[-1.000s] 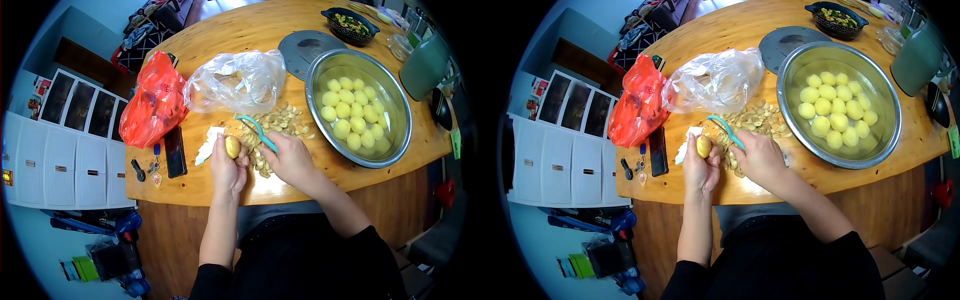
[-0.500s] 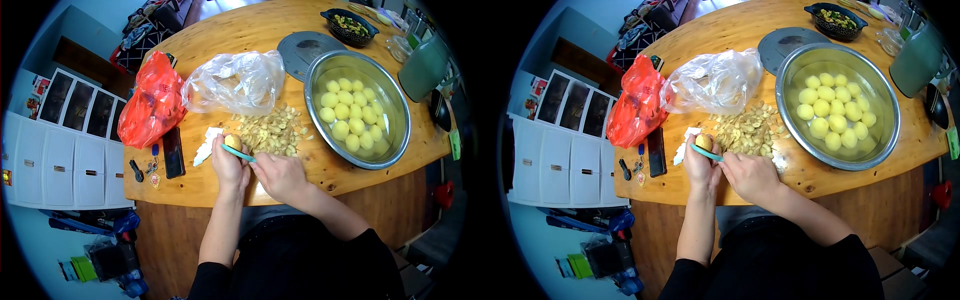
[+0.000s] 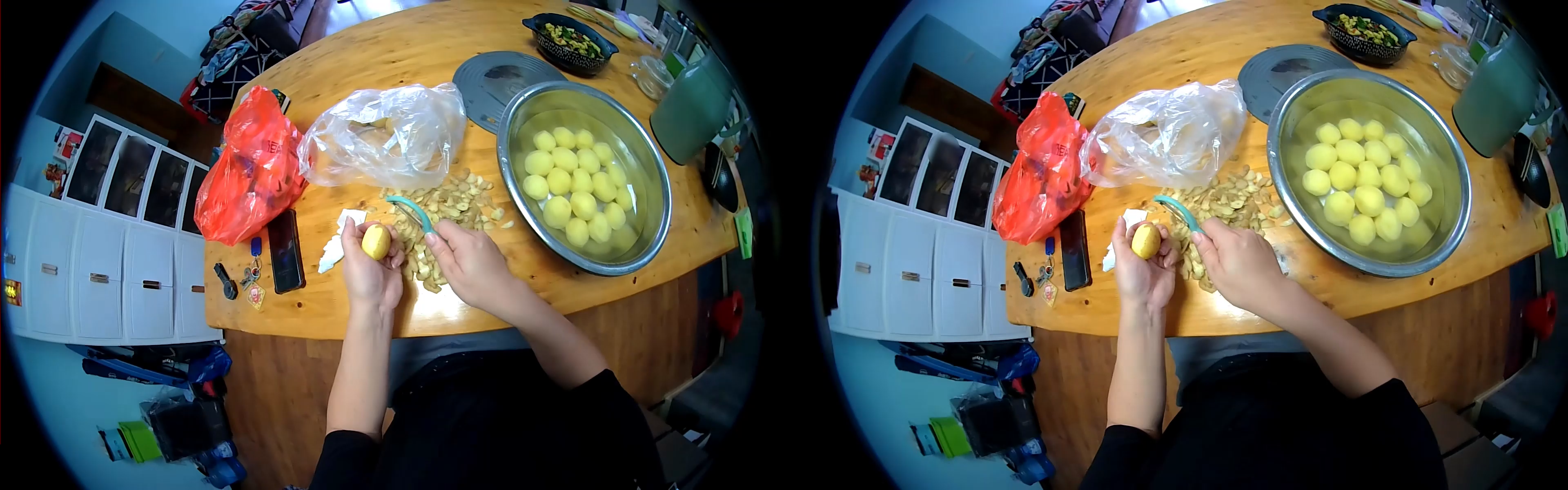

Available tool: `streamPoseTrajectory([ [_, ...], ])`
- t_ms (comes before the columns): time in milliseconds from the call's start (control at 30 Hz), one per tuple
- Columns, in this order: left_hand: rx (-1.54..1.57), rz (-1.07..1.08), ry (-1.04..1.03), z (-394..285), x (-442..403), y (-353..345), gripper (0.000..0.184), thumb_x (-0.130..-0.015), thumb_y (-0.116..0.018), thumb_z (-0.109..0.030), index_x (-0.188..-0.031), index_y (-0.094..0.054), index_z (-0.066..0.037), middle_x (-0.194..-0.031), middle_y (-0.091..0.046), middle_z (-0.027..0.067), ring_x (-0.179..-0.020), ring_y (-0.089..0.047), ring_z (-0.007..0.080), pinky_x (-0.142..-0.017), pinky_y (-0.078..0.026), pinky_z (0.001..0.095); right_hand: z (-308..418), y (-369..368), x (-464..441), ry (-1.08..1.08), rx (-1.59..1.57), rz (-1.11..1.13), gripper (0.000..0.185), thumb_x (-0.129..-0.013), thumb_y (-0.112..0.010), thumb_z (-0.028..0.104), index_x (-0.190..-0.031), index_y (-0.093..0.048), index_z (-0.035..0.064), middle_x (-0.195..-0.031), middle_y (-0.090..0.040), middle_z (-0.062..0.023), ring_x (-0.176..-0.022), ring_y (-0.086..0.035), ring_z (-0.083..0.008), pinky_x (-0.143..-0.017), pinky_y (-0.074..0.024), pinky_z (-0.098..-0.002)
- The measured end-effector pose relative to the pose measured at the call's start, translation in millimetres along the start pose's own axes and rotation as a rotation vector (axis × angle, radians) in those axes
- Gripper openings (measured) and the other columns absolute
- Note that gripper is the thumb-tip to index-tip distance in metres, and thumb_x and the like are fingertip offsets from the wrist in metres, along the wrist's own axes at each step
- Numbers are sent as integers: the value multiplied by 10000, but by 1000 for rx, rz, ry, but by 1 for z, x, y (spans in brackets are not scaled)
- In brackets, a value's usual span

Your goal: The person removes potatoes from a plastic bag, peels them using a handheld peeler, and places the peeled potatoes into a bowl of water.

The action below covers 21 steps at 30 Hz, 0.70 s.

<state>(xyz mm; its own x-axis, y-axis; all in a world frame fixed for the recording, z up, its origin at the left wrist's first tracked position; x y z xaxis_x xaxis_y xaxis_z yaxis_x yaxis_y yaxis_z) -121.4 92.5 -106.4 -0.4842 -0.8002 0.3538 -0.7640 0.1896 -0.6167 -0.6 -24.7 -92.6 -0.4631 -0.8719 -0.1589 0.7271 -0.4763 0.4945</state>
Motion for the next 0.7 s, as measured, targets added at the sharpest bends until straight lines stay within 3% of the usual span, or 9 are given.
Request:
streamPoseTrajectory([
  [67, 63, 115, 81, 1, -5, 4, 422, -1098, -430, -489, -986, -548, -100, -814, -602, 68, -593, -494, 123, -479, -361, 244, 0, -1, 2, -16, -23, 11, 281, -1048, -543, 276, -898, -554, 38, -691, -633, -223, -671, -630, -472, -607, -474, -569],
  [167, 26, -46, 106, 1, -2, -10, 413, -1103, -421, -463, -975, -550, -93, -816, -602, 63, -589, -487, 119, -472, -366, 250, -1, -1, 2, -17, -119, -2, 273, -1050, -541, 279, -917, -551, 42, -686, -636, -215, -666, -634, -464, -602, -479, -561],
  [267, 109, -41, 143, 6, -5, -9, 385, -1110, -413, -419, -959, -548, -91, -782, -584, 51, -583, -484, 119, -454, -362, 254, 5, 1, 4, 40, -38, -16, 256, -1049, -547, 277, -929, -545, 51, -675, -637, -203, -656, -640, -453, -589, -481, -553],
  [367, 84, 57, 79, 10, -12, 0, 361, -1113, -406, -377, -945, -538, -86, -737, -554, 55, -561, -475, 126, -437, -349, 254, 14, -3, 8, 128, 25, -1, 240, -1047, -551, 276, -933, -540, 65, -683, -651, -179, -650, -655, -423, -567, -490, -535],
  [533, -35, -112, 15, 11, -9, -16, 342, -1111, -411, -350, -920, -512, -85, -713, -536, 57, -531, -470, 131, -420, -344, 253, 12, -14, 11, 196, 111, -12, 209, -1033, -568, 254, -928, -537, 76, -706, -665, -146, -636, -670, -380, -534, -501, -505],
  [700, -99, -142, -59, 10, -10, -18, 264, -1105, -421, -311, -957, -497, -106, -723, -540, 48, -508, -463, 128, -399, -333, 256, 11, -14, 11, 227, 149, -27, 180, -1019, -577, 231, -941, -536, 74, -704, -661, -143, -634, -669, -381, -537, -504, -503],
])
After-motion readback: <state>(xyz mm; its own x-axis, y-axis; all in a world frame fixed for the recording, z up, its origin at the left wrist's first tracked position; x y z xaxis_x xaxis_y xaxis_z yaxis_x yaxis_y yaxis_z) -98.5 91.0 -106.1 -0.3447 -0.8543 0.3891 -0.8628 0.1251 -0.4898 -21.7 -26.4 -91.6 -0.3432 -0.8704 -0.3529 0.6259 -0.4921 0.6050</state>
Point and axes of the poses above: each hand's wrist, its own x-axis away from the middle knuckle, its own y-axis out of the back of the hand, z = x × y, the point moved 3 cm from there along -x, towards the middle knuckle
